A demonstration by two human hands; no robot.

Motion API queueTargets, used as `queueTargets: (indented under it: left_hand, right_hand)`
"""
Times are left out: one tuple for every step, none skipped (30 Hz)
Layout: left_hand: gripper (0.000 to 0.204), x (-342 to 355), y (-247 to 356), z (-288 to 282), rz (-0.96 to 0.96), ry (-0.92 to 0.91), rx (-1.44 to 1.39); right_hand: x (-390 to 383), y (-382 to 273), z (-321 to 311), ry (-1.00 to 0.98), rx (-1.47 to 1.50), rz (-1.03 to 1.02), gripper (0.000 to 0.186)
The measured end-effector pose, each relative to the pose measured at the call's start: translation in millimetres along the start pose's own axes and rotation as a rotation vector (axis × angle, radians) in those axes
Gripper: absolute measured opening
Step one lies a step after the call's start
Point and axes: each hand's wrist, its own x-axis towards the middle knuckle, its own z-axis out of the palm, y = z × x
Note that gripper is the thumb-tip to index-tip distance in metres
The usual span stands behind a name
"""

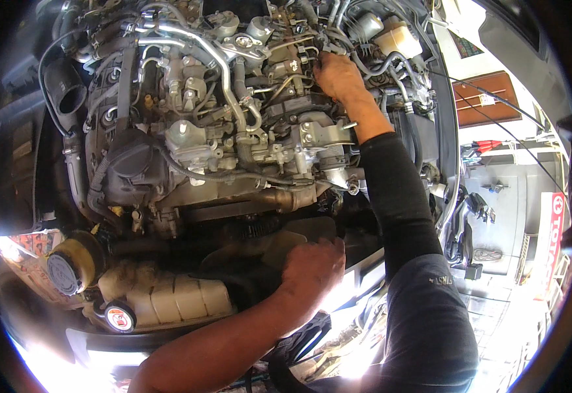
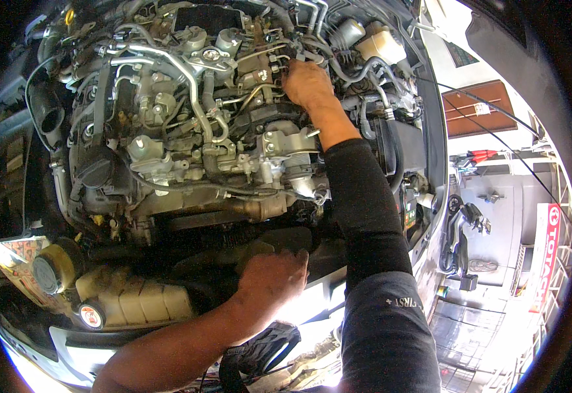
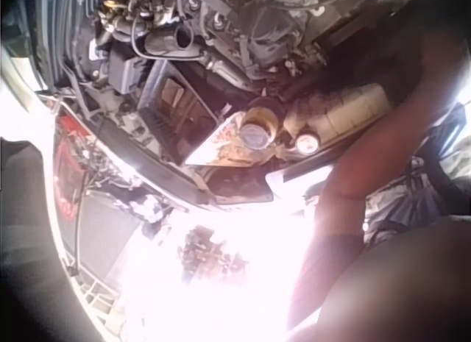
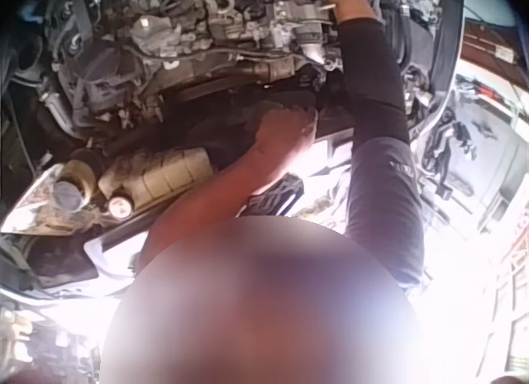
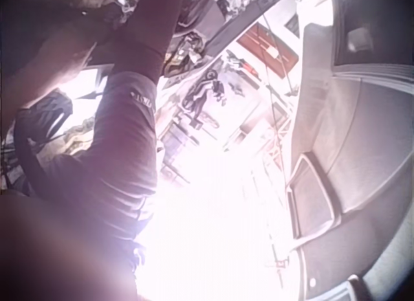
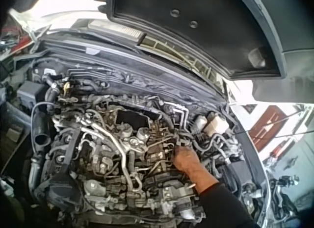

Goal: The person removes protective newspaper from the front of a car with the hood open, then reaches into the engine bay to manipulate hoses and components. The person uses both hands to adjust and connect parts within the engine compartment.

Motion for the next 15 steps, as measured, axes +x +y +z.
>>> queueTargets:
  left_hand:
    - [0.037,-0.1,-0.1,0.3,0.003,0.007,0.005]
    - [0.036,0.0,-0.1,0.8,0.005,0.005,0.015]
    - [0.036,-0.1,0.2,1.3,0.007,0.004,0.025]
    - [0.035,-0.1,0.0,1.7,0.003,0.012,0.012]
    - [0.034,-0.3,0.3,2.4,0.0,0.018,-0.003]
    - [0.034,0.0,1.0,2.9,0.0,0.009,-0.01]
    - [0.033,0.3,1.0,3.1,0.004,0.029,-0.002]
    - [0.033,0.3,0.6,3.0,0.007,0.034,0.015]
    - [0.033,0.0,0.2,2.9,-0.002,0.031,0.044]
    - [0.033,-0.2,-0.1,2.7,-0.005,0.032,0.019]
    - [0.032,-0.4,0.6,2.7,-0.013,0.025,0.007]
    - [0.032,-0.6,1.3,2.7,-0.019,0.018,-0.006]
    - [0.032,-1.2,1.2,2.5,-0.008,0.036,0.0]
    - [0.031,-2.2,1.2,2.5,0.001,0.056,0.006]
    - [0.031,-2.7,0.9,2.2,0.006,0.066,0.024]
  right_hand:
    - [-0.1,-0.8,-0.2,-0.013,-0.02,0.011,0.037]
    - [-0.1,-1.5,-0.2,0.0,-0.02,-0.013,0.037]
    - [0.0,-1.7,-0.3,-0.003,-0.028,-0.018,0.036]
    - [0.5,-2.0,-0.1,-0.009,-0.03,-0.009,0.036]
    - [-0.1,-1.2,0.4,-0.011,-0.036,-0.033,0.035]
    - [-0.2,-0.1,0.7,-0.013,-0.039,-0.045,0.035]
    - [0.1,0.6,1.5,0.007,-0.039,-0.053,0.035]
    - [0.3,1.6,1.9,0.007,-0.038,-0.048,0.035]
    - [0.4,1.8,2.9,0.025,-0.034,-0.038,0.035]
    - [1.1,1.5,3.9,0.021,-0.035,-0.022,0.035]
    - [2.3,1.9,4.2,0.034,-0.035,-0.028,0.035]
    - [3.3,1.9,4.7,0.028,-0.042,-0.027,0.035]
    - [4.1,1.7,5.0,0.026,-0.05,-0.016,0.035]
    - [4.4,1.4,5.0,0.022,-0.041,-0.021,0.035]
    - [4.6,0.8,4.6,0.022,-0.03,-0.015,0.036]
